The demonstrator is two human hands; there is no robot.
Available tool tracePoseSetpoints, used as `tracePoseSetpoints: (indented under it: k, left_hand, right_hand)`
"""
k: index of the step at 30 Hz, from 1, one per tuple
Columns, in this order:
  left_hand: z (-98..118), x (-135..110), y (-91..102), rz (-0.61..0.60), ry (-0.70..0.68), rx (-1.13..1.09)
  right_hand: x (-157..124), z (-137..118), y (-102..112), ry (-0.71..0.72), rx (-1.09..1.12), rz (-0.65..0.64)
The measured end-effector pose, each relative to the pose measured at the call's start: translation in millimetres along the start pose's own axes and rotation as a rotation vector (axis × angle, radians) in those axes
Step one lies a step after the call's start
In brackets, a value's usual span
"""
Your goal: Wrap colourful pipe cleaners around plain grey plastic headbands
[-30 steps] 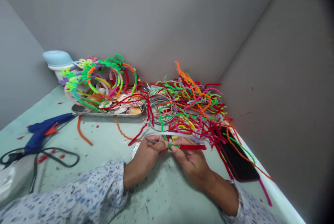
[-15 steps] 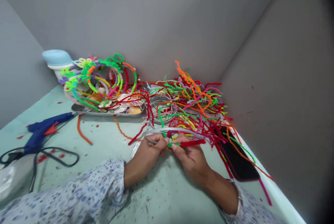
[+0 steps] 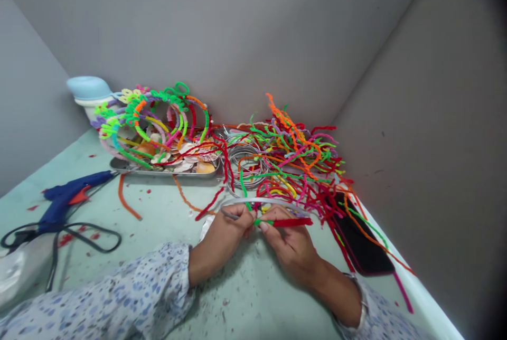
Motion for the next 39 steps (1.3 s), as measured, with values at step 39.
tracePoseSetpoints:
  k: [39]
  left_hand:
    - [14,-6,-3.3,0.033,-0.138,-0.078]
  right_hand:
    - [2,11,0,-0.260,0.133,0.102]
Point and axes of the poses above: each hand's wrist, its own x-axis towards the middle knuckle, its own y-axis out of the back of the hand, z = x × y, the point moved 1 cm from there along x, towards the middle knuckle, and after that the axes turned 2 degrees about y, right-handed, at the moved point
